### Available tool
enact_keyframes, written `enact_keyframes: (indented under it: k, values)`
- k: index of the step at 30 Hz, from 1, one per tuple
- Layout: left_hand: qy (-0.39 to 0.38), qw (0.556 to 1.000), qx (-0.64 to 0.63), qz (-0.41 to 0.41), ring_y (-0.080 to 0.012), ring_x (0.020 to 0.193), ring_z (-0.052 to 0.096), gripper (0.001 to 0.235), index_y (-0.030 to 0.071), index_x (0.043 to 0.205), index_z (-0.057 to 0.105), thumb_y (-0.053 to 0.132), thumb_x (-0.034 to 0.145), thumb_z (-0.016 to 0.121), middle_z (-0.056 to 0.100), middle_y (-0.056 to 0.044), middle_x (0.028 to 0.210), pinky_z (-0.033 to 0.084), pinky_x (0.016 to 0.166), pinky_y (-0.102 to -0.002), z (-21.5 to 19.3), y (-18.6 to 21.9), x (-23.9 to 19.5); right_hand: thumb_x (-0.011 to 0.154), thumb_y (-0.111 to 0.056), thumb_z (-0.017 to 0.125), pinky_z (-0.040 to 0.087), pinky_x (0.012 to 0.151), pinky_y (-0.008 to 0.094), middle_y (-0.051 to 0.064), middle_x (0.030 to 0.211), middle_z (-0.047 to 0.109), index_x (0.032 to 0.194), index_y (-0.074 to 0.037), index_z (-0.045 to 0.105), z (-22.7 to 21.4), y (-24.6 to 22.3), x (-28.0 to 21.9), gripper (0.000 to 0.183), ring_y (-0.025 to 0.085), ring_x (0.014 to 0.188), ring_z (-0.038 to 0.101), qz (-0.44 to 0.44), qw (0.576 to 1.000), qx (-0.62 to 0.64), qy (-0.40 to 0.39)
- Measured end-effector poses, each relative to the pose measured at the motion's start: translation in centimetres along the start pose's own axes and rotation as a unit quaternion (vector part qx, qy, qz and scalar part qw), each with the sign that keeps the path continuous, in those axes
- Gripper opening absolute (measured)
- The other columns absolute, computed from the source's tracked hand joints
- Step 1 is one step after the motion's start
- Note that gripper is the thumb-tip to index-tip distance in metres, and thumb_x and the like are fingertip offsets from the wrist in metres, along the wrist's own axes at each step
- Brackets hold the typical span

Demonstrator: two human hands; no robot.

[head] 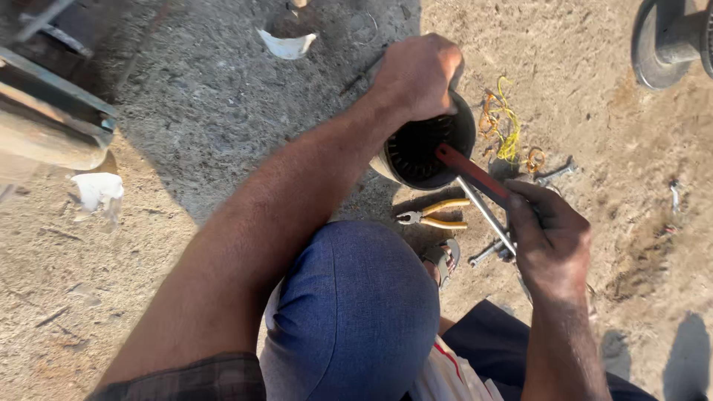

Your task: The person uses a screwdriver to pry out thin metal rods from a cylindrical metal housing. They then shake the cylinder to dislodge remaining rods and gather them from the ground.

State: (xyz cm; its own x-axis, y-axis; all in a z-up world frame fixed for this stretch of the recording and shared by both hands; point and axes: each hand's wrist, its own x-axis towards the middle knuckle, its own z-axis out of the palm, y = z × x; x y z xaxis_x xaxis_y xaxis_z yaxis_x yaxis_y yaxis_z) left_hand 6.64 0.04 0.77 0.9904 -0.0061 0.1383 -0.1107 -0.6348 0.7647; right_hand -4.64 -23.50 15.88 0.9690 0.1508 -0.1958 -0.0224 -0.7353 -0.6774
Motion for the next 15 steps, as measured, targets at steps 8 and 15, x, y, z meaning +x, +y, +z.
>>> enact_keyframes:
  k: [8,15]
  values:
    - [0.144,0.956,-0.103,-0.233,-0.0218,0.084,0.068,0.033,0.008,0.079,0.066,0.024,0.072,0.094,0.066,-0.003,0.089,0.055,0.074,-0.041,-2.6,1.5,-8.7,0.109,-0.004,0.067,0.05,0.067,0.022,0.006,0.09,0.073,0.127,0.001,0.072,-1.9,1.0,-3.3,0.019,0.007,0.076,0.062,-0.097,0.993,-0.022,0.065]
    - [0.224,0.93,-0.203,-0.209,-0.0249,0.096,0.065,0.028,0.008,0.09,0.068,0.014,0.075,0.091,0.063,-0.007,0.1,0.055,0.084,-0.041,-1.2,0.9,-10.4,0.101,-0.011,0.075,0.053,0.063,0.031,0.009,0.084,0.073,0.122,-0.012,0.075,0.1,-0.4,1.0,0.021,0.015,0.069,0.069,-0.231,0.955,-0.181,-0.047]
